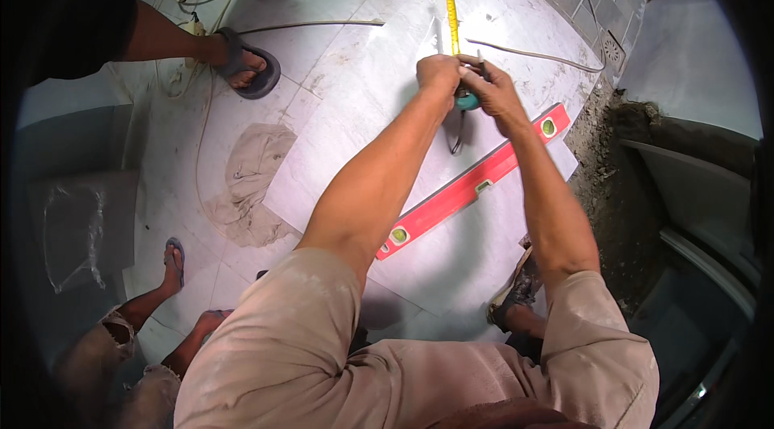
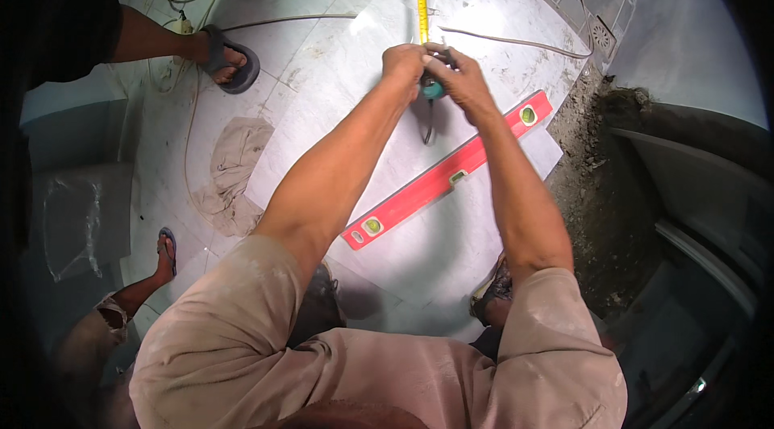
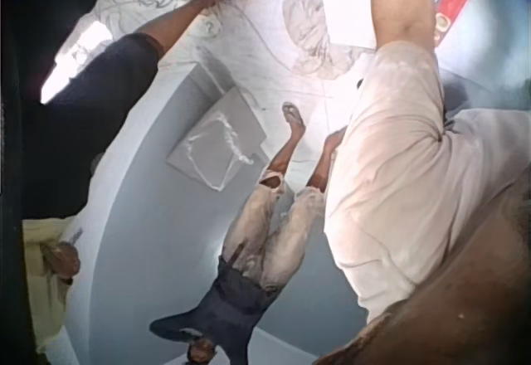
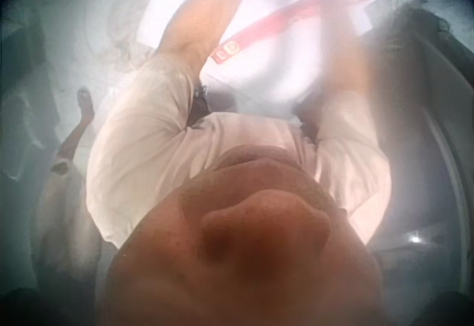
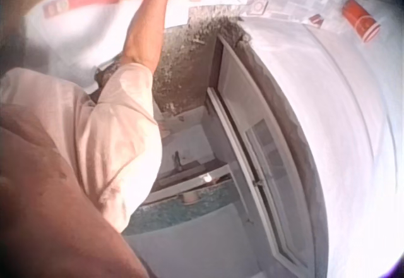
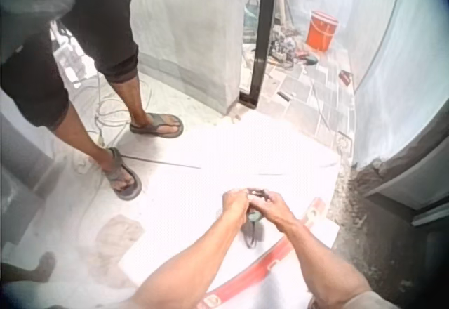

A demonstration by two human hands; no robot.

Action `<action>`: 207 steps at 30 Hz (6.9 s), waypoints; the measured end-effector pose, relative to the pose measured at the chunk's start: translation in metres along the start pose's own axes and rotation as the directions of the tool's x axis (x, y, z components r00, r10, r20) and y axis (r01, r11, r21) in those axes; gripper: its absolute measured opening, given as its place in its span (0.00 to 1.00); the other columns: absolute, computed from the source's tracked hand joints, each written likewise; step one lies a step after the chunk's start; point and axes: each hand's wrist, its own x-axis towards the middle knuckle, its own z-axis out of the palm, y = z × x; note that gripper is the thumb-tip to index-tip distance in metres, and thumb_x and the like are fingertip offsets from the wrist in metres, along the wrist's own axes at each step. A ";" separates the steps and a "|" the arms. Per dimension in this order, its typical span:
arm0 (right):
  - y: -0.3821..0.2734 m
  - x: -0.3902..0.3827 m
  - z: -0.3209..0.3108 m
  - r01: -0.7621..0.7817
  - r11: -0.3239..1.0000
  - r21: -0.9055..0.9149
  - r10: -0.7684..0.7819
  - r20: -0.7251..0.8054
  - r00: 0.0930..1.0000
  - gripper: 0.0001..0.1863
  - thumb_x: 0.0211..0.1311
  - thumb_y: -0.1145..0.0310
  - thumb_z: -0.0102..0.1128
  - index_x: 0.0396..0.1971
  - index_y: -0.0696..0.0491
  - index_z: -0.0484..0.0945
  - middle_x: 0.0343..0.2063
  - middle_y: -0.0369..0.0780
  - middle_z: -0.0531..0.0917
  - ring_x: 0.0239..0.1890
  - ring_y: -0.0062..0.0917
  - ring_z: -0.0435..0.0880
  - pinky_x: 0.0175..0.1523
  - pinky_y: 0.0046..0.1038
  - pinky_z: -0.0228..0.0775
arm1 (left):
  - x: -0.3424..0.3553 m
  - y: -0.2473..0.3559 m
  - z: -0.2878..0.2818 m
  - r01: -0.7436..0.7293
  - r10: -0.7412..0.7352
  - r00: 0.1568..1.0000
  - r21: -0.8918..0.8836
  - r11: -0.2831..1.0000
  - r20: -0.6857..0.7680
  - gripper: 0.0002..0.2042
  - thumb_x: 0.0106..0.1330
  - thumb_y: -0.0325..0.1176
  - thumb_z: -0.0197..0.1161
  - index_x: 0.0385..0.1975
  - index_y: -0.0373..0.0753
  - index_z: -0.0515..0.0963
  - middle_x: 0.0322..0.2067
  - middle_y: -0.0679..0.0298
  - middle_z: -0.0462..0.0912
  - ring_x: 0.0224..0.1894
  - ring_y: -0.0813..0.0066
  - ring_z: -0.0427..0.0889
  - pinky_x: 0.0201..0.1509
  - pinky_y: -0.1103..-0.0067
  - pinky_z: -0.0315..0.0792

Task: The person uses a level and a pencil to mark a floor tile, then measures the tile with a tape measure and picks it up.

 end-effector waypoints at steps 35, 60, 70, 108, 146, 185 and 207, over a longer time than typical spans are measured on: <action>0.039 0.037 -0.133 0.171 0.542 -0.823 -0.096 0.141 0.985 0.24 0.56 0.60 0.69 0.52 0.55 0.84 0.48 0.46 0.86 0.49 0.37 0.84 0.57 0.33 0.74 | 0.112 0.052 -0.066 -0.401 0.464 0.861 0.839 0.367 0.209 0.30 0.62 0.33 0.62 0.67 0.36 0.69 0.56 0.43 0.81 0.60 0.48 0.80 0.67 0.65 0.72; 0.032 0.054 -0.113 0.094 0.351 -0.932 -0.035 0.087 0.996 0.24 0.60 0.60 0.69 0.56 0.53 0.83 0.47 0.46 0.87 0.49 0.39 0.85 0.57 0.34 0.75 | 0.153 0.031 -0.076 -0.372 0.374 0.911 0.744 0.555 0.175 0.32 0.59 0.32 0.62 0.67 0.31 0.68 0.58 0.40 0.79 0.62 0.47 0.78 0.68 0.66 0.71; 0.044 0.039 -0.120 0.178 0.355 -0.918 -0.157 0.129 0.979 0.23 0.59 0.63 0.68 0.55 0.51 0.83 0.50 0.40 0.86 0.48 0.36 0.85 0.57 0.32 0.76 | 0.096 0.047 -0.079 -0.386 0.384 0.916 0.524 0.759 0.119 0.21 0.63 0.27 0.59 0.57 0.31 0.78 0.39 0.45 0.88 0.44 0.54 0.88 0.54 0.65 0.80; 0.059 -0.015 -0.039 0.048 0.481 -0.875 -0.135 -0.020 0.991 0.19 0.62 0.59 0.66 0.52 0.48 0.84 0.51 0.36 0.83 0.54 0.36 0.81 0.59 0.38 0.75 | 0.081 0.045 -0.095 -0.359 0.419 0.868 0.920 0.156 0.268 0.44 0.47 0.43 0.83 0.57 0.21 0.67 0.58 0.41 0.68 0.60 0.49 0.74 0.67 0.69 0.71; 0.075 0.054 0.088 0.294 0.911 0.288 -0.091 -0.556 0.826 0.09 0.59 0.75 0.68 0.36 0.65 0.81 0.30 0.46 0.87 0.30 0.27 0.88 0.39 0.24 0.83 | 0.116 0.014 -0.102 -0.514 0.458 0.801 0.834 0.198 0.385 0.26 0.61 0.35 0.54 0.53 0.17 0.70 0.57 0.31 0.69 0.59 0.35 0.72 0.70 0.58 0.63; 0.035 0.028 0.136 -0.323 0.813 -0.484 -0.032 -0.591 0.806 0.60 0.50 0.45 0.72 0.76 0.58 0.48 0.59 0.62 0.74 0.58 0.53 0.79 0.65 0.44 0.69 | -0.085 -0.007 -0.227 -0.572 0.194 0.813 0.815 0.092 0.549 0.46 0.50 0.36 0.71 0.71 0.29 0.57 0.56 0.50 0.65 0.60 0.50 0.65 0.67 0.56 0.59; 0.045 0.036 0.085 -0.139 0.971 0.196 0.204 -0.370 0.906 0.35 0.68 0.69 0.65 0.73 0.52 0.64 0.26 0.29 0.75 0.19 0.10 0.64 0.21 0.13 0.53 | -0.071 0.004 -0.232 -0.618 0.202 0.786 0.757 0.212 0.585 0.43 0.50 0.34 0.69 0.69 0.28 0.62 0.52 0.50 0.67 0.57 0.52 0.68 0.66 0.61 0.63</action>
